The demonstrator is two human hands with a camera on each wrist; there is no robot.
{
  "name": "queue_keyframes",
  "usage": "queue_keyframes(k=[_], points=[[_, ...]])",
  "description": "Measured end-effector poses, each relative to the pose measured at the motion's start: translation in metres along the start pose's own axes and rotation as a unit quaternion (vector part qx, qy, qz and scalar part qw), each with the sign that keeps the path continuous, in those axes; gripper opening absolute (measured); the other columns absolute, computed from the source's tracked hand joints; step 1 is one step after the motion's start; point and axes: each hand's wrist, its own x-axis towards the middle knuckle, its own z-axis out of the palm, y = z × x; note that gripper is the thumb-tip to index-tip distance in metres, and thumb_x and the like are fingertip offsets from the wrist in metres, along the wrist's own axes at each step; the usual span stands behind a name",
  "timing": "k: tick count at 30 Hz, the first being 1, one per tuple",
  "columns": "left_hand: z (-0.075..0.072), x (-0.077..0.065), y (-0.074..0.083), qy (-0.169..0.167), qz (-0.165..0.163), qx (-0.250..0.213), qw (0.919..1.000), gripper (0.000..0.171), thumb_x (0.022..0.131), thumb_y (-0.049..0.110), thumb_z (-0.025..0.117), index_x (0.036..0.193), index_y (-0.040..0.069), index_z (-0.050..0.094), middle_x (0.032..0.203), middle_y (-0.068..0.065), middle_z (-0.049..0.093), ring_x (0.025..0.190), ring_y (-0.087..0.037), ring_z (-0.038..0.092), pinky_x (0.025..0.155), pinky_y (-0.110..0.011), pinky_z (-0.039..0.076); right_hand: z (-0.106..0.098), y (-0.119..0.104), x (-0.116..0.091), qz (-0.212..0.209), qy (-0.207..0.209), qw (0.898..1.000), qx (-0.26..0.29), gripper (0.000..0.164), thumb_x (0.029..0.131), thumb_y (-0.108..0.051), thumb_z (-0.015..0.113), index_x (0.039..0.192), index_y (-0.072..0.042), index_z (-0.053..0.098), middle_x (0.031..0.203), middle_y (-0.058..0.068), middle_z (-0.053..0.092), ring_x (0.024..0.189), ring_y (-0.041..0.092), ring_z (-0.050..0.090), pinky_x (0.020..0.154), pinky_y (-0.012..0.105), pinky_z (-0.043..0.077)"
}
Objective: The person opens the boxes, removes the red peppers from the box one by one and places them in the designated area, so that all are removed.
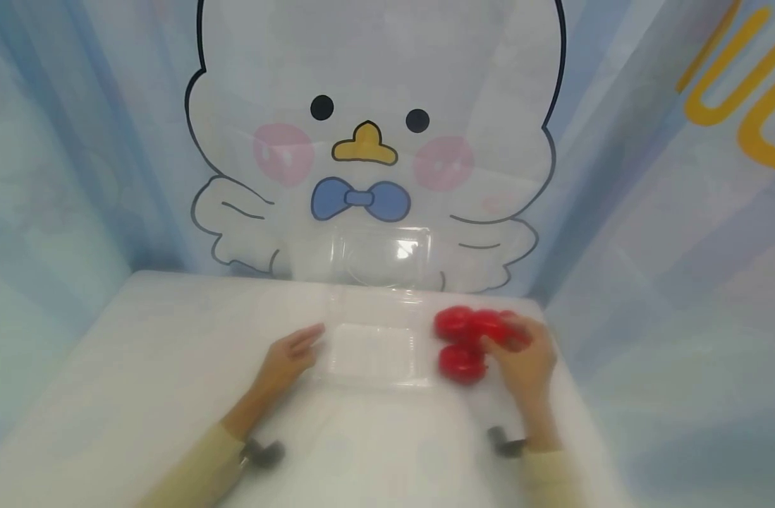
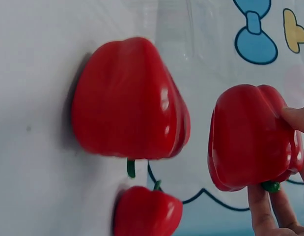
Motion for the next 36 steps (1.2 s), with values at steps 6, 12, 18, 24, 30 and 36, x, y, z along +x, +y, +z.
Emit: queue_keyframes(k=[6,12,18,24,30,36], points=[[-0.001,0.000,0.000,0.001,0.005,0.005,1.0000,0.061,0.092,-0.010,0.062,0.151,0.003,0.057,0.156,-0.012,0.059,0.143,-0.032,0.059,0.114,-0.033,0.051,-0.012,0.013,0.000,0.007,0.022,1.000,-0.003,0.047,0.091,-0.014,0.083,0.136,-0.007,0.069,0.148,0.011,0.055,0.126,0.019,0.056,0.091,0.008,0.055],[-0.002,-0.001,0.001,-0.005,0.006,0.009,0.9999,0.061,0.093,-0.009,0.062,0.152,0.004,0.057,0.157,-0.012,0.058,0.144,-0.032,0.059,0.115,-0.033,0.050,-0.022,0.031,0.001,0.033,0.030,0.999,-0.008,0.049,0.091,-0.014,0.083,0.138,-0.008,0.067,0.149,0.011,0.054,0.127,0.024,0.057,0.081,-0.001,0.050],[-0.002,-0.002,0.001,-0.008,0.006,0.012,0.9999,0.061,0.093,-0.008,0.062,0.153,0.005,0.056,0.158,-0.011,0.057,0.144,-0.031,0.058,0.115,-0.034,0.050,-0.028,0.048,-0.003,0.055,0.035,0.997,-0.029,0.052,0.092,-0.017,0.083,0.140,-0.009,0.066,0.150,0.010,0.055,0.133,0.030,0.057,0.091,0.007,0.052],[-0.002,-0.001,0.001,-0.004,0.005,0.010,0.9999,0.062,0.092,-0.010,0.062,0.152,0.004,0.057,0.157,-0.012,0.058,0.144,-0.031,0.058,0.115,-0.034,0.050,-0.030,0.074,0.001,0.069,0.029,0.996,-0.043,0.049,0.092,-0.020,0.083,0.137,-0.009,0.067,0.146,0.011,0.059,0.130,0.028,0.058,0.082,0.000,0.051],[-0.001,-0.002,0.002,-0.005,0.007,0.006,0.9999,0.062,0.092,-0.011,0.061,0.152,0.002,0.056,0.157,-0.013,0.057,0.144,-0.031,0.058,0.116,-0.037,0.049,-0.030,0.098,0.005,0.086,0.017,0.995,-0.045,0.049,0.092,-0.023,0.084,0.136,-0.011,0.067,0.146,0.012,0.059,0.131,0.030,0.059,0.073,-0.004,0.047],[-0.001,-0.001,0.000,-0.006,0.010,0.005,0.9999,0.061,0.092,-0.011,0.061,0.152,0.002,0.056,0.157,-0.013,0.058,0.144,-0.032,0.058,0.116,-0.038,0.048,-0.027,0.112,0.009,0.102,0.006,0.994,-0.040,0.049,0.093,-0.026,0.083,0.137,-0.013,0.066,0.147,0.012,0.060,0.134,0.032,0.059,0.072,-0.002,0.050]])
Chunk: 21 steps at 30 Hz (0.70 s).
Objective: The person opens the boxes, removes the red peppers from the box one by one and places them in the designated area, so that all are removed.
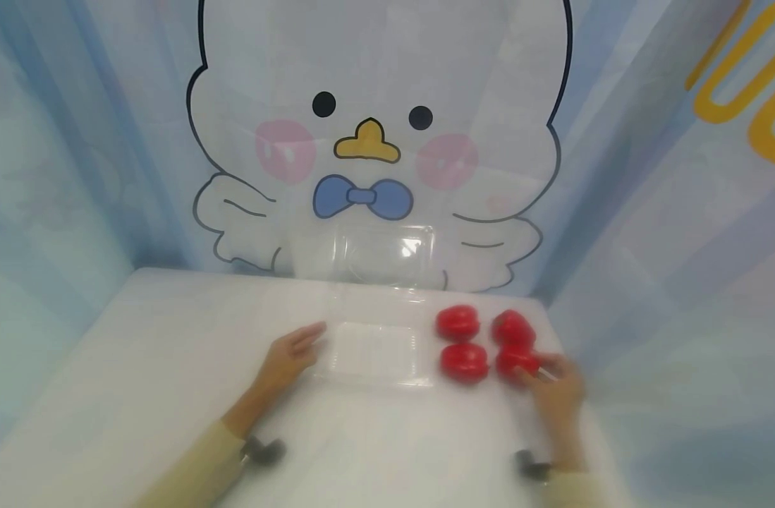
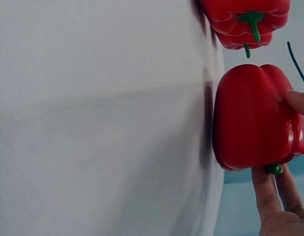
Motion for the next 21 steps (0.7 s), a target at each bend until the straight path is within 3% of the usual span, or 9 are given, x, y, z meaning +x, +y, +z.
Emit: queue_keyframes(k=[9,13,17,21], points=[[0.000,-0.002,0.000,0.001,-0.004,0.005,1.0000,0.061,0.093,-0.009,0.061,0.153,0.004,0.056,0.158,-0.012,0.057,0.144,-0.032,0.059,0.115,-0.034,0.049,0.004,0.010,0.007,0.002,-0.008,1.000,0.005,0.055,0.092,-0.035,0.084,0.140,-0.017,0.065,0.149,0.011,0.060,0.137,0.034,0.059,0.079,0.003,0.055],[0.000,-0.003,0.002,0.004,-0.008,0.003,1.0000,0.061,0.093,-0.009,0.062,0.152,0.004,0.057,0.157,-0.012,0.058,0.143,-0.033,0.059,0.114,-0.034,0.050,0.002,0.003,0.001,0.011,-0.006,1.000,-0.011,0.058,0.092,-0.039,0.082,0.143,-0.017,0.064,0.154,0.012,0.056,0.140,0.035,0.056,0.098,0.024,0.059],[0.001,-0.004,0.002,0.004,-0.009,0.001,0.9999,0.060,0.093,-0.009,0.062,0.151,0.003,0.057,0.156,-0.013,0.058,0.142,-0.033,0.060,0.113,-0.034,0.051,0.001,-0.009,-0.008,0.002,0.020,1.000,-0.023,0.060,0.093,-0.041,0.081,0.143,-0.015,0.064,0.158,0.016,0.051,0.143,0.037,0.052,0.114,0.050,0.051],[0.002,-0.005,0.002,0.003,-0.012,-0.002,0.9999,0.060,0.093,-0.009,0.062,0.151,0.003,0.057,0.156,-0.012,0.058,0.142,-0.032,0.060,0.112,-0.034,0.051,0.003,-0.022,-0.014,-0.027,0.049,0.998,-0.024,0.057,0.094,-0.040,0.080,0.142,-0.014,0.065,0.157,0.017,0.050,0.144,0.037,0.050,0.117,0.059,0.048]])
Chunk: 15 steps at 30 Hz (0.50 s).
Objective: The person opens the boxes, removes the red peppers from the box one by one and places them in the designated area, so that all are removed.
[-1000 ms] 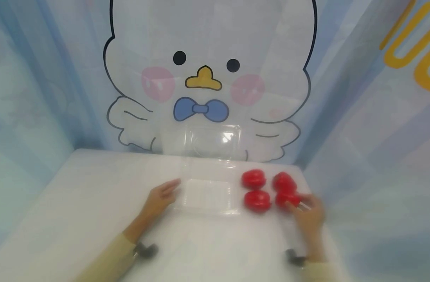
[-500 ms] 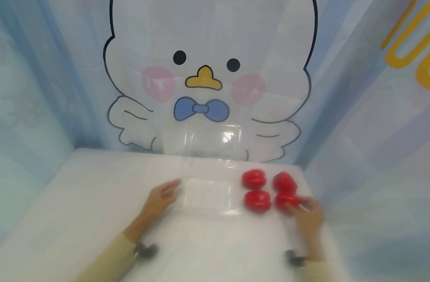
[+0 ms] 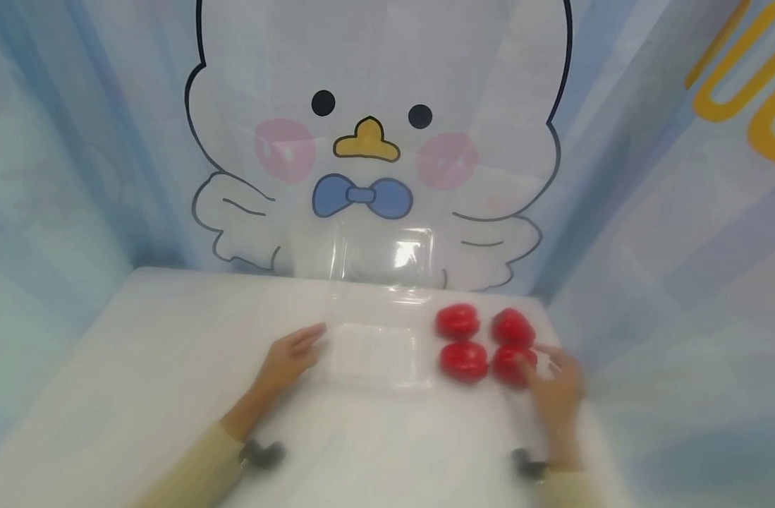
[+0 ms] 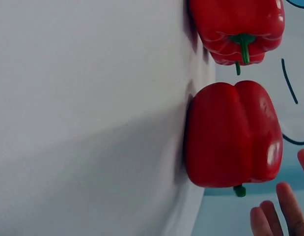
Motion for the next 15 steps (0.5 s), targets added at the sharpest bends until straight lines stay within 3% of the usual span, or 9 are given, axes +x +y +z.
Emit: queue_keyframes(k=[6,15], points=[[0.000,-0.006,0.000,0.004,-0.010,0.011,0.9999,0.059,0.095,-0.005,0.064,0.152,0.007,0.058,0.157,-0.008,0.059,0.141,-0.029,0.062,0.111,-0.031,0.052,0.003,-0.022,-0.006,-0.042,0.025,0.999,-0.001,0.052,0.095,-0.036,0.079,0.139,-0.011,0.067,0.152,0.020,0.053,0.143,0.038,0.048,0.118,0.065,0.048],[0.001,-0.018,0.006,0.008,-0.002,0.026,0.9996,0.056,0.095,-0.005,0.064,0.150,0.005,0.059,0.157,-0.011,0.059,0.141,-0.033,0.061,0.111,-0.033,0.053,0.012,-0.045,-0.014,-0.090,0.022,0.996,0.014,0.054,0.092,-0.036,0.082,0.139,-0.013,0.068,0.153,0.017,0.055,0.145,0.036,0.047,0.118,0.066,0.048]])
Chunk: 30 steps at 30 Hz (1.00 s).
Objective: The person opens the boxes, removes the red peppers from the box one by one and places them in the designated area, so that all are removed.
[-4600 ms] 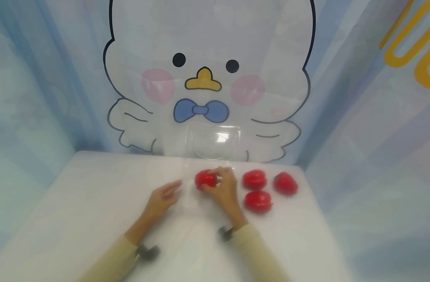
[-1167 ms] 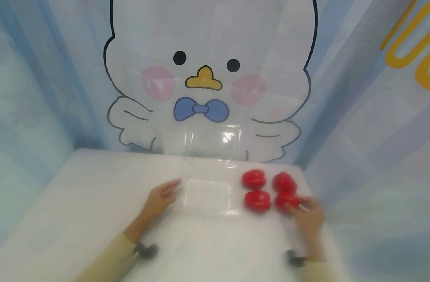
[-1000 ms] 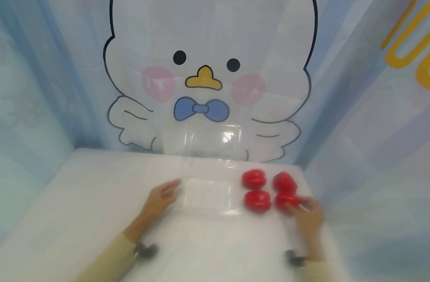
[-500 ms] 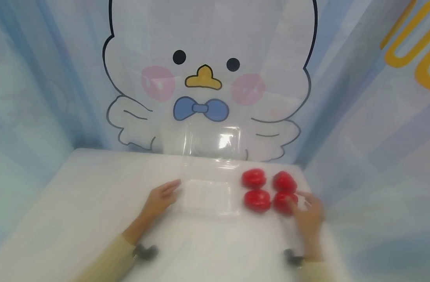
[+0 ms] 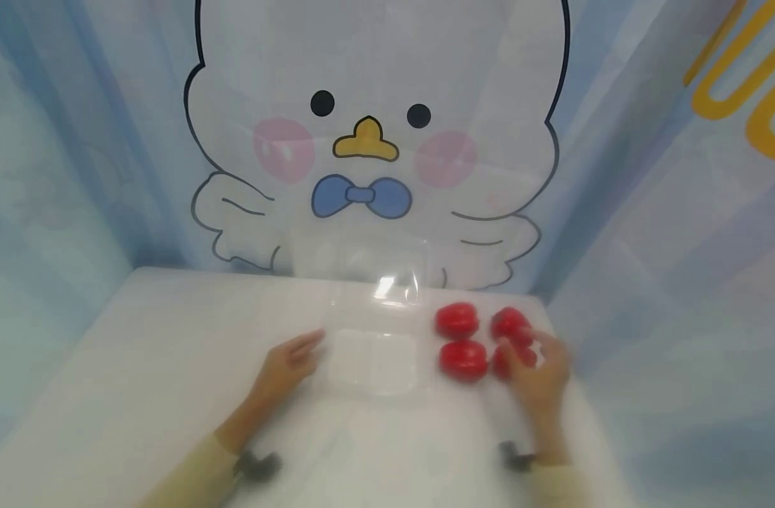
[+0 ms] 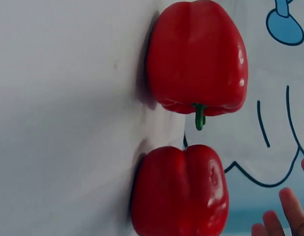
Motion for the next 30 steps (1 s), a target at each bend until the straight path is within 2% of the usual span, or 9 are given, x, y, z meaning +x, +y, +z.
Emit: queue_keyframes(k=[4,9,13,20,24,27,30], points=[[0.001,-0.003,-0.001,0.002,0.002,0.007,1.0000,0.056,0.095,-0.005,0.065,0.150,0.005,0.059,0.156,-0.010,0.059,0.140,-0.031,0.062,0.111,-0.033,0.053,0.006,-0.005,0.000,-0.031,-0.016,0.999,-0.011,0.059,0.091,-0.033,0.083,0.144,-0.016,0.065,0.156,0.015,0.054,0.147,0.037,0.045,0.112,0.071,0.051],[0.000,-0.006,0.000,0.007,0.000,0.012,0.9999,0.058,0.092,-0.007,0.065,0.149,0.005,0.060,0.155,-0.010,0.061,0.139,-0.030,0.063,0.111,-0.033,0.053,0.014,-0.022,-0.004,-0.058,-0.054,0.996,-0.028,0.068,0.089,-0.028,0.085,0.150,-0.019,0.059,0.160,0.014,0.049,0.149,0.037,0.041,0.103,0.073,0.055],[0.000,-0.010,0.002,0.007,0.000,0.014,0.9999,0.059,0.092,-0.008,0.064,0.149,0.006,0.060,0.155,-0.010,0.061,0.139,-0.030,0.063,0.112,-0.034,0.053,0.020,-0.042,-0.010,-0.080,-0.091,0.992,-0.033,0.075,0.087,-0.030,0.086,0.155,-0.023,0.055,0.163,0.012,0.047,0.151,0.036,0.038,0.105,0.073,0.054],[0.003,-0.015,-0.001,0.005,0.006,0.012,0.9999,0.060,0.089,-0.010,0.063,0.148,0.006,0.062,0.154,-0.009,0.062,0.139,-0.029,0.064,0.113,-0.033,0.054,0.034,-0.068,-0.017,-0.097,-0.156,0.981,-0.055,0.089,0.084,-0.035,0.088,0.162,-0.028,0.045,0.173,0.011,0.034,0.157,0.041,0.028,0.111,0.080,0.044],[0.003,-0.018,-0.002,0.002,0.025,0.018,0.9995,0.060,0.089,-0.010,0.062,0.148,0.006,0.061,0.153,-0.011,0.062,0.138,-0.031,0.064,0.113,-0.036,0.054,0.046,-0.078,-0.020,-0.117,-0.184,0.974,-0.067,0.096,0.082,-0.038,0.089,0.164,-0.030,0.040,0.175,0.012,0.029,0.159,0.043,0.022,0.111,0.083,0.041],[0.001,-0.021,-0.002,0.005,0.041,0.043,0.9982,0.062,0.091,-0.007,0.064,0.151,0.009,0.059,0.154,-0.012,0.061,0.138,-0.032,0.064,0.115,-0.043,0.053,0.055,-0.086,-0.023,-0.133,-0.203,0.967,-0.081,0.099,0.083,-0.049,0.086,0.166,-0.035,0.035,0.177,0.012,0.024,0.161,0.045,0.017,0.112,0.087,0.035],[-0.004,-0.023,0.000,0.015,0.062,0.100,0.9929,0.063,0.096,0.002,0.069,0.156,0.016,0.054,0.157,-0.010,0.058,0.143,-0.031,0.060,0.121,-0.052,0.046,0.063,-0.095,-0.026,-0.146,-0.223,0.959,-0.098,0.101,0.083,-0.058,0.081,0.168,-0.040,0.029,0.179,0.011,0.018,0.163,0.045,0.011,0.111,0.090,0.028]])
